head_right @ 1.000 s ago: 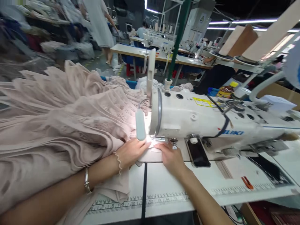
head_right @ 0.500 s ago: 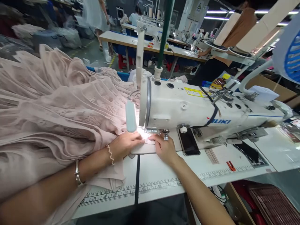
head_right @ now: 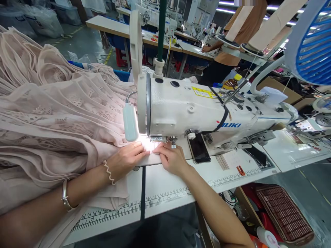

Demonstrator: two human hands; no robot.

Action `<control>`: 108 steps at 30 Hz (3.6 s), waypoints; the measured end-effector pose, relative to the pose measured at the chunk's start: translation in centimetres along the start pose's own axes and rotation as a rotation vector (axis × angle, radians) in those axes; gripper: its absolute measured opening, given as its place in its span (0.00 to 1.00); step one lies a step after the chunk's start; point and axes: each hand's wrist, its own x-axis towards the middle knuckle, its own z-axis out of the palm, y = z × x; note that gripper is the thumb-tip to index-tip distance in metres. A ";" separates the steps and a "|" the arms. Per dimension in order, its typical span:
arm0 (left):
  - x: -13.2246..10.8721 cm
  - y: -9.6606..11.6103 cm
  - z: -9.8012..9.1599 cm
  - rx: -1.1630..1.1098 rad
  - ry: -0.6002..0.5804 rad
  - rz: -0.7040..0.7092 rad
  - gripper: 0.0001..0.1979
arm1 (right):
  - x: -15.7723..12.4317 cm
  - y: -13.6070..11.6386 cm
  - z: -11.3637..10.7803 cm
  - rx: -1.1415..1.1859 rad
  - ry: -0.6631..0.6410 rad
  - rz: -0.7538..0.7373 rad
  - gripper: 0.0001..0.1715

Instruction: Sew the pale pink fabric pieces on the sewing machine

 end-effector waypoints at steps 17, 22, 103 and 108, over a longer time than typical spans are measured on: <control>-1.1 -1.1 -0.7 -0.203 -0.250 -0.101 0.22 | -0.8 0.5 -0.3 -0.174 -0.093 -0.175 0.26; -1.0 -1.4 -0.8 -0.240 -0.253 -0.113 0.22 | -0.8 0.5 -0.3 -0.180 -0.102 -0.155 0.24; 1.3 -1.2 0.6 -0.146 -0.160 -0.368 0.14 | 1.2 -1.7 -0.2 -0.518 -0.434 0.282 0.38; 1.0 -1.2 1.3 -0.137 -0.127 -0.385 0.15 | 1.4 -1.8 -0.1 -0.500 -0.442 0.302 0.37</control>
